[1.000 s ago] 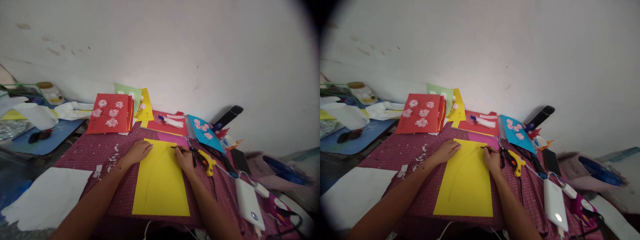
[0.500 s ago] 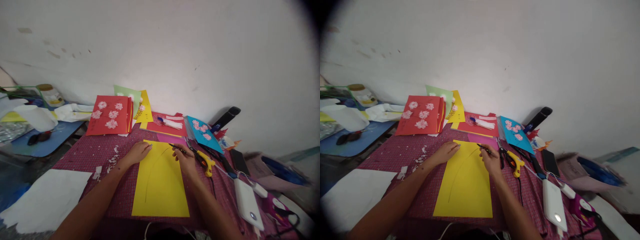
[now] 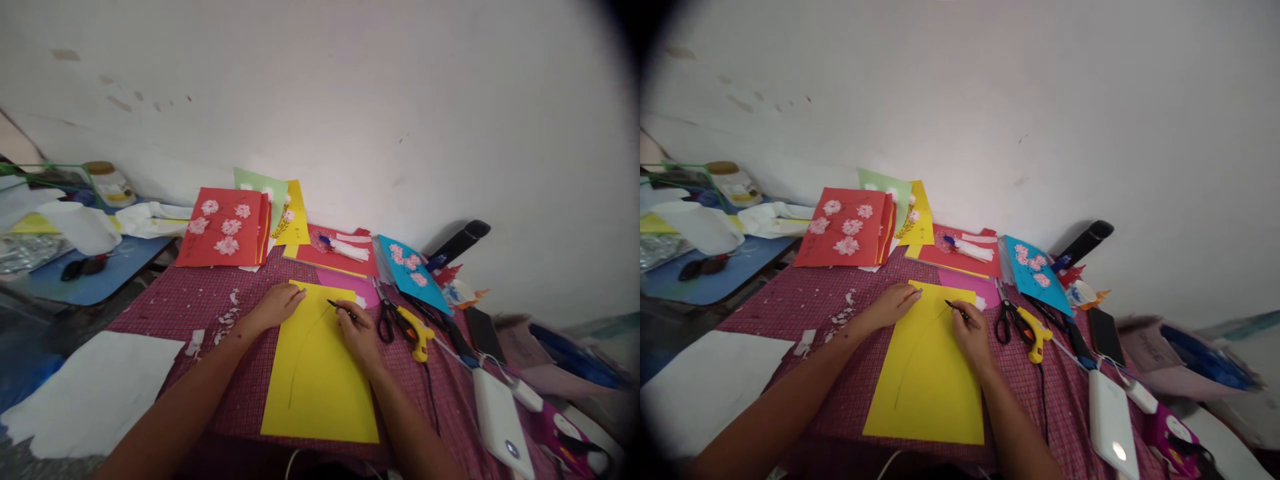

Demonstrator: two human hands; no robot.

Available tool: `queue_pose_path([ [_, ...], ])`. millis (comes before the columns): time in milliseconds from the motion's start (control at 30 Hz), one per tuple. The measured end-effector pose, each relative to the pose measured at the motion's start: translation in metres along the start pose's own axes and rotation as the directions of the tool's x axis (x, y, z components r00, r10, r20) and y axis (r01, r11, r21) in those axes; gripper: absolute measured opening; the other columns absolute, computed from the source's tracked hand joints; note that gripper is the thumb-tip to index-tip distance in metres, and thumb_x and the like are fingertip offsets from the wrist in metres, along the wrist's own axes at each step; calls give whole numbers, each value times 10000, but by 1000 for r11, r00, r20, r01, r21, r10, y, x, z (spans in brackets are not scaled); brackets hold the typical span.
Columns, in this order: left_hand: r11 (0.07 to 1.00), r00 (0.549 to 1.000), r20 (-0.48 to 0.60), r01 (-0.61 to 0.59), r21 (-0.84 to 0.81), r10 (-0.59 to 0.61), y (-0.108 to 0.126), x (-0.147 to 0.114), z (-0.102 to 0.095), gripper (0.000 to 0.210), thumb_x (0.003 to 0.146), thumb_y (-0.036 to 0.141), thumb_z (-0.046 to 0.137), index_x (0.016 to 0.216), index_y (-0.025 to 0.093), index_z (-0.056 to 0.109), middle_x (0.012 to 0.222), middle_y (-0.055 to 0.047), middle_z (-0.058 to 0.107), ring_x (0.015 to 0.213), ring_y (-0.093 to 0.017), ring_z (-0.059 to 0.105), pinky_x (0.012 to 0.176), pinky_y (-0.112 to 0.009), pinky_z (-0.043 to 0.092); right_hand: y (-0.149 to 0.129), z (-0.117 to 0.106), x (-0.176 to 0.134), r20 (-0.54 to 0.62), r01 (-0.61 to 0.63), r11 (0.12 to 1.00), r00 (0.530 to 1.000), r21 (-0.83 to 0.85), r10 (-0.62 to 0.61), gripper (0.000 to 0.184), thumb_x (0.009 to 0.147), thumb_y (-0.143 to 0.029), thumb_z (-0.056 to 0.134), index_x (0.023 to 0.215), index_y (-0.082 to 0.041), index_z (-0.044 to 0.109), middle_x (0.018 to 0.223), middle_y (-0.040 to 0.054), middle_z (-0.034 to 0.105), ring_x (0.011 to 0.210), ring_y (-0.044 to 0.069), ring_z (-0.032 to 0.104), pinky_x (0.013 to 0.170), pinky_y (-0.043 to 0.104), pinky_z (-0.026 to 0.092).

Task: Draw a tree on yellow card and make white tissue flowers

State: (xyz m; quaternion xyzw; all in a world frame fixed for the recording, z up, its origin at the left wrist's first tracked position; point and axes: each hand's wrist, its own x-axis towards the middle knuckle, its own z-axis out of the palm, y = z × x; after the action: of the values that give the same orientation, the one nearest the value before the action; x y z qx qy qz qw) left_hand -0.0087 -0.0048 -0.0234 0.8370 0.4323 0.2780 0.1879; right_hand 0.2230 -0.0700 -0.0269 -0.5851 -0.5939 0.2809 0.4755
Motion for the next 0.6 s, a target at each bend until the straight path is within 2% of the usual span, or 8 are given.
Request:
queue_pose_path([
  [200, 999, 999, 13, 35, -4, -35, 4, 0, -6, 367, 987, 385, 310, 778, 192, 543, 776, -46, 619, 729, -168, 572, 668, -281, 404, -3, 8, 1, 81, 206, 978, 976, -24, -204, 214, 853, -225, 531, 998, -215, 689, 965, 57, 695, 918, 203, 639, 841, 337, 498],
  [400, 997, 998, -29, 62, -40, -63, 5, 0, -8, 342, 984, 384, 310, 786, 198, 518, 750, -26, 593, 703, -162, 550, 649, -277, 380, -3, 18, -3, 96, 168, 986, 981, 7, -168, 212, 869, -249, 542, 1022, -207, 682, 971, 68, 708, 880, 202, 663, 781, 321, 527],
  [600, 995, 995, -63, 77, -57, -81, 4, -1, -9, 314, 985, 368, 323, 803, 199, 516, 774, -31, 611, 722, -162, 567, 637, -270, 361, 0, 19, -3, 65, 214, 977, 975, -1, -213, 199, 867, -227, 544, 1017, -229, 674, 981, 64, 697, 909, 210, 653, 804, 339, 525],
])
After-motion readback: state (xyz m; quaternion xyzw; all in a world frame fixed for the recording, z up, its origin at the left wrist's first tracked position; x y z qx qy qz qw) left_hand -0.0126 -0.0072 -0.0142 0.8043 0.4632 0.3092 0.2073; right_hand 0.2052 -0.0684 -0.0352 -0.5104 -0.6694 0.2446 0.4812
